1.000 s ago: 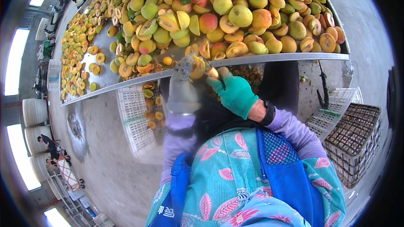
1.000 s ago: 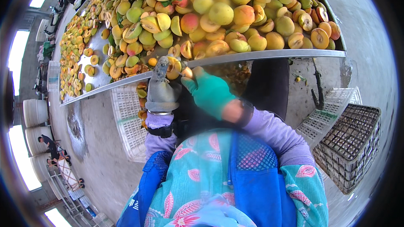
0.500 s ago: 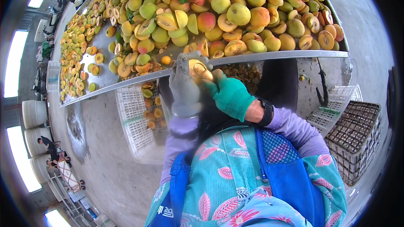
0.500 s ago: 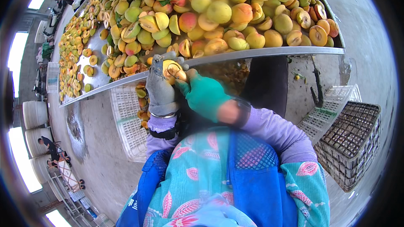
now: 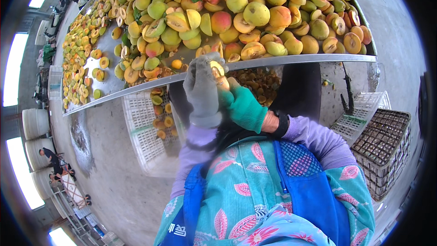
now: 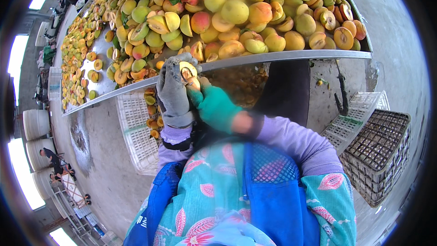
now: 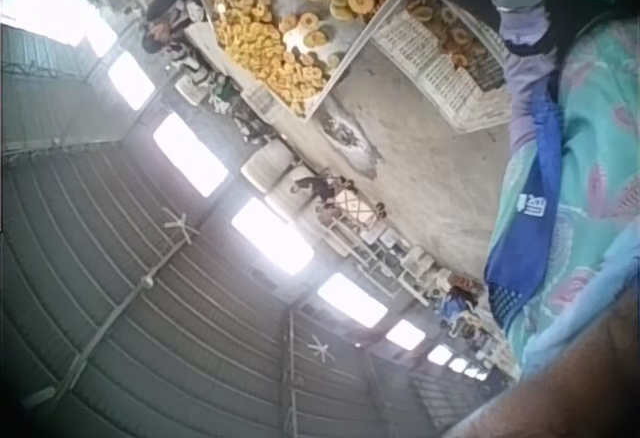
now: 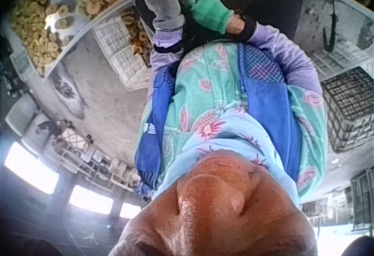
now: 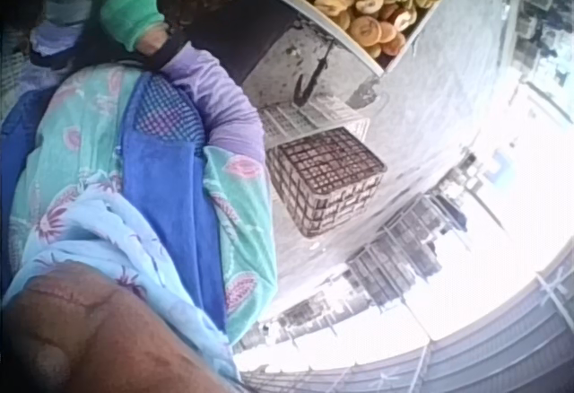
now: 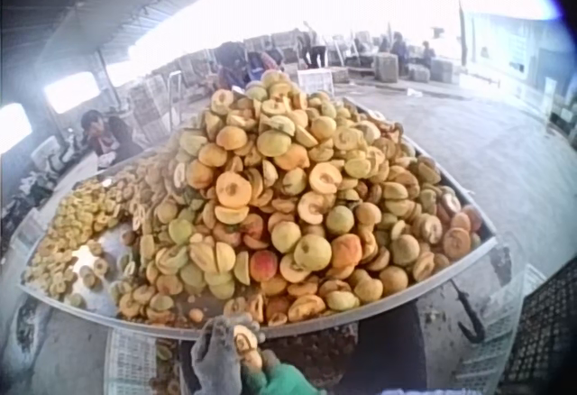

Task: The recorder is pitting and sorting halves of peaches at a large processing table.

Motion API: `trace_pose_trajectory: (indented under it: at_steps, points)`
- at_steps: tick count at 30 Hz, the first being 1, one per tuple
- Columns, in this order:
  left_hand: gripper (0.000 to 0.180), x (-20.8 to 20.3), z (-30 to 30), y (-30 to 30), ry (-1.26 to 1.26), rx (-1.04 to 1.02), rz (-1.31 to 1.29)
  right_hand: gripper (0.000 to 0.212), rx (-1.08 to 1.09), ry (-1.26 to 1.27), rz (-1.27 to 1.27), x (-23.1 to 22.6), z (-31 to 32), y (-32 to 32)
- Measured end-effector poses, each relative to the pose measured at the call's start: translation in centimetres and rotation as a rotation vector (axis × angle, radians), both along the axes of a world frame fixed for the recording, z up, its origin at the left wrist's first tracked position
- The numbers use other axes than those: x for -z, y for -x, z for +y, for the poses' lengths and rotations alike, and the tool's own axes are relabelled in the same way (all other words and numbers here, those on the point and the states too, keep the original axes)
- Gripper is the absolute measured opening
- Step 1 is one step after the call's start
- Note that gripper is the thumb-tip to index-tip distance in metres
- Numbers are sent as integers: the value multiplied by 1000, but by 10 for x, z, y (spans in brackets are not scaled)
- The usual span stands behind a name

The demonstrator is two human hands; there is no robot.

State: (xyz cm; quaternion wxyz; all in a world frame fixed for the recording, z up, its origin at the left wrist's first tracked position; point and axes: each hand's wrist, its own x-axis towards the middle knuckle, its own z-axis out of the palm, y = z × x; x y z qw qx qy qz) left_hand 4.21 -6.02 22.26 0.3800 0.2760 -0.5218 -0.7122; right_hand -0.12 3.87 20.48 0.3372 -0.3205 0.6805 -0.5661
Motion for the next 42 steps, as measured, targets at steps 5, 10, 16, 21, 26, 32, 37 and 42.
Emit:
trace_pose_trajectory:
  at_steps: [5,10,16,21,26,32,37,42]
  points:
    - [26,-8,7,3,-38,-16,135,34,55,16,96,0,-3,-11]
    - [28,-8,9,5,-19,-67,81,31,125,-5,6,2,-7,-18]
    - [26,-10,-1,2,194,124,37,27,46,112,-50,9,-2,-8]
    - [33,-18,-35,8,-48,543,-217,32,98,277,-213,-1,-2,-10]
    - [28,-8,-43,23,-188,563,-223,43,-156,92,-1145,-30,-5,9]
    - [21,8,-36,-14,284,2,-188,41,-651,549,-1653,-37,-3,26]
    - [45,0,-89,-79,1328,-536,-1253,39,-212,74,-1795,45,24,42]
    - [50,-31,-125,29,1505,-279,-726,36,-178,-143,-1192,-12,15,25]
